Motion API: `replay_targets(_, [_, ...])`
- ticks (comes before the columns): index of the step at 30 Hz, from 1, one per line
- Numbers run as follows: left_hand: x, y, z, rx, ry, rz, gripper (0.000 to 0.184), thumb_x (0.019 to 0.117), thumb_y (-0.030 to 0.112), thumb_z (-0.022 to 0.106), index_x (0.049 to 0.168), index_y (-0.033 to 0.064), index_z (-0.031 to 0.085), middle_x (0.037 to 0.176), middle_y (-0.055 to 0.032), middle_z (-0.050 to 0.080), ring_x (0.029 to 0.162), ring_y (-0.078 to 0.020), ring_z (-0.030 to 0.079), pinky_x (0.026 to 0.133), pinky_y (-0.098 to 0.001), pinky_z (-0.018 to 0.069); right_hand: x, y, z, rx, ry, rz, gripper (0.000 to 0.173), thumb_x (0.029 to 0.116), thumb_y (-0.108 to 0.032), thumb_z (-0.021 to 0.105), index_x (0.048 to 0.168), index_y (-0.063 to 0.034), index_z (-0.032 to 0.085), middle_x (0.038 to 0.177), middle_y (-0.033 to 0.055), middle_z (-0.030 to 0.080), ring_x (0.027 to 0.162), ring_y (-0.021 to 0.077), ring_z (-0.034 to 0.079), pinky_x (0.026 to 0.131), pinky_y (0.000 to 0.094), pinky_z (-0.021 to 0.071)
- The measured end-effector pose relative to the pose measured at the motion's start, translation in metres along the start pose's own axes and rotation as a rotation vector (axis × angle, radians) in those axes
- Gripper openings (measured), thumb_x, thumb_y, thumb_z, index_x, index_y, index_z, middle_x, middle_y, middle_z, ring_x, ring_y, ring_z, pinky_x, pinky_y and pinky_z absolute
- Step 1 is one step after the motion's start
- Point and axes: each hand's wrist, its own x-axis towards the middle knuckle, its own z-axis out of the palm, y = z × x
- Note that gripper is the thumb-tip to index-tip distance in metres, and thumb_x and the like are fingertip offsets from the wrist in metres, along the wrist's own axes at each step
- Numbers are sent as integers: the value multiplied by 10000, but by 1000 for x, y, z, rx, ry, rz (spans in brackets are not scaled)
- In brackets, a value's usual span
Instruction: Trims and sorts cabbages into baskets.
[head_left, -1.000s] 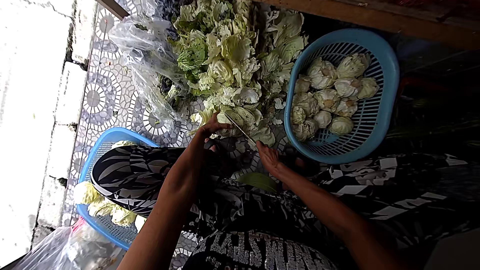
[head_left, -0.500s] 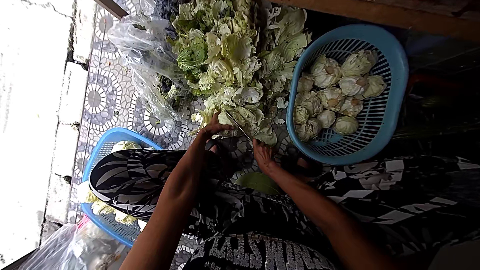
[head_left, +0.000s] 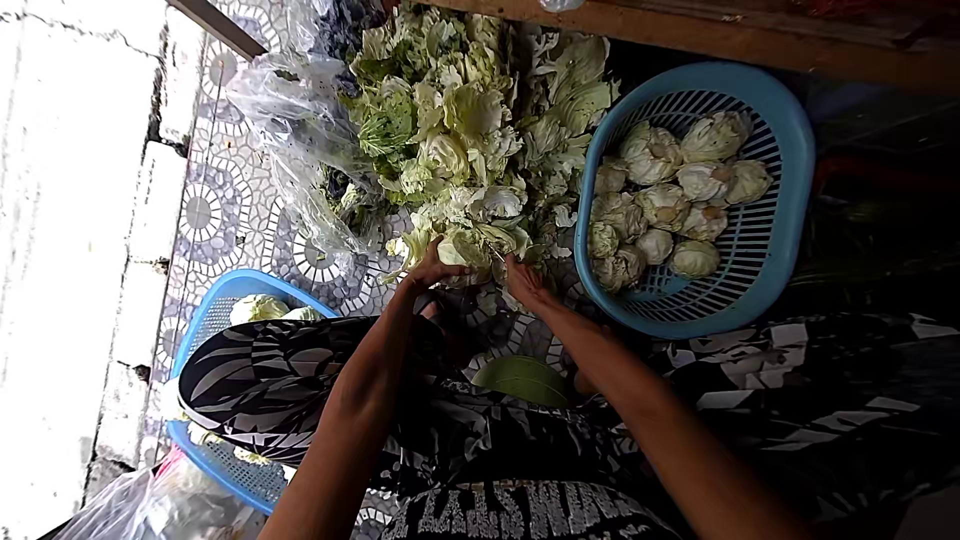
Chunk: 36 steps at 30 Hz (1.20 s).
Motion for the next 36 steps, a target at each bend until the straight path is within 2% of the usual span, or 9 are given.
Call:
replay_targets(4, [2,-12,0,-10,-14,60,1283,667,204,941,1621,86,91,1599,-288,273,1397,-388,434,1098,-526,439,-34,3,-12,26,-88,47,549,1013,-105,542,1514,-17,337,1155,298,662,1117,464,650,940,609,498])
replay_targets(8, [3,-11,-1,-22,-14,75,1262,693,194,934,1620,71,86,1602,-298,260,1404,-392,425,1108,-526,428,-88,4,-24,-55,-172,115,466,1045,-124,458,1493,-38,361,1237,272,641,1204,427,619,993,569,473])
replay_targets(11, [5,-13,0,-11,-9,67,1259,688,223,934,1619,88,97,1590,-300,281,1384,-393,448,1084,-533,447,-121,6,-30,-155,-190,77,433,1064,-130,416,1486,-40,382,1216,277,646,1178,443,627,975,576,472])
replay_targets(14, [6,-13,-1,-11,-12,64,1263,685,227,934,1621,91,96,1588,-305,283,1394,-398,435,1100,-533,431,-140,7,-37,-226,-200,55,433,1068,-104,379,1498,-48,375,1203,276,649,1147,446,639,952,572,478])
replay_targets(22, [9,-12,-2,-15,-13,53,1267,676,201,943,1619,90,104,1575,-309,302,1371,-412,457,1077,-550,448,-131,9,-40,-254,-257,25,400,1079,-74,381,1477,-43,393,1207,297,638,1160,469,626,959,589,472])
replay_targets(26, [8,-7,0,-7,-6,22,1253,688,200,938,1622,105,109,1568,-314,313,1368,-421,459,1079,-553,445,-127,11,-24,-235,-231,37,432,1080,-50,348,1512,-37,350,1207,308,635,1144,482,631,949,591,482])
replay_targets(32, [14,-14,1,11,14,33,1270,666,257,943,1621,102,120,1576,-336,279,1383,-459,425,1085,-576,434,-121,8,7,-180,-157,90,425,1086,-43,315,1509,-20,358,1250,298,622,1150,461,639,939,567,502])
replay_targets(36, [8,-10,2,-23,6,10,1238,700,233,926,1621,114,108,1564,-328,303,1350,-447,462,1037,-583,467,-113,6,30,-141,-99,145,450,1086,-46,306,1534,-39,352,1294,299,596,1150,456,636,940,553,500])
